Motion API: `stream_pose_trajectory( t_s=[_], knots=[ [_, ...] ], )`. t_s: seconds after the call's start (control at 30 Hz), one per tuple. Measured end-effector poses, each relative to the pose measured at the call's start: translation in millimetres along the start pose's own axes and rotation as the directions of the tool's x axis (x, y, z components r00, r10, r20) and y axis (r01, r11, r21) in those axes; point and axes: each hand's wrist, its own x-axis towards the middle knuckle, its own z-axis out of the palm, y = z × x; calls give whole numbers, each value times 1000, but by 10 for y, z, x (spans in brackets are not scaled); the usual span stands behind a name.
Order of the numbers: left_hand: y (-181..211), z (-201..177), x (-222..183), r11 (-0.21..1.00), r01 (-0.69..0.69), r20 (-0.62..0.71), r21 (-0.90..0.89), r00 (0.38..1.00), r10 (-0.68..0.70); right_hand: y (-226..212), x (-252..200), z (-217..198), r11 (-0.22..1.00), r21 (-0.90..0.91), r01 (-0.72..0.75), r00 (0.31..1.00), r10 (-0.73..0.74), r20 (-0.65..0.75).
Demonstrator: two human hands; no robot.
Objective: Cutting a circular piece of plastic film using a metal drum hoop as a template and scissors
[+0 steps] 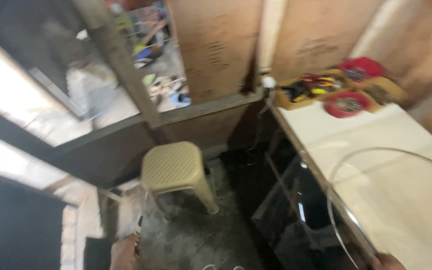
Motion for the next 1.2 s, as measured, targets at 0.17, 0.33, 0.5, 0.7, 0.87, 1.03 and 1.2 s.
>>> stream_pose_trajectory(
  t_s=[0.17,0.33,0.5,0.7,0.87,1.03,1.2],
  knots=[
    [505,1181,-527,893,431,522,128,737,-430,-260,-221,196,990,93,-103,993,97,61],
    [801,2520,-1061,628,-271,540,729,792,-285,-395,-340,601,977,101,-185,983,186,-2],
    [835,3937,-1218,-13,-737,728,675,669,-149,-763,-619,335,938,166,-306,947,317,-46],
    [1078,4723,-2113,-198,-942,962,271,258,88,-1062,-660,301,840,309,-447,890,452,59],
    [1441,5012,-3229,-183,-963,968,-197,-161,-192,-1378,-777,124,707,466,-531,834,533,142],
    [1258,5277,-4096,-207,-893,876,-398,-304,-373,-1698,-809,308,628,633,-453,768,636,-81],
    [923,5623,-4185,-210,-853,834,-478,-365,-415,-2258,-1359,903,761,631,-153,652,558,-514]
  ],
)
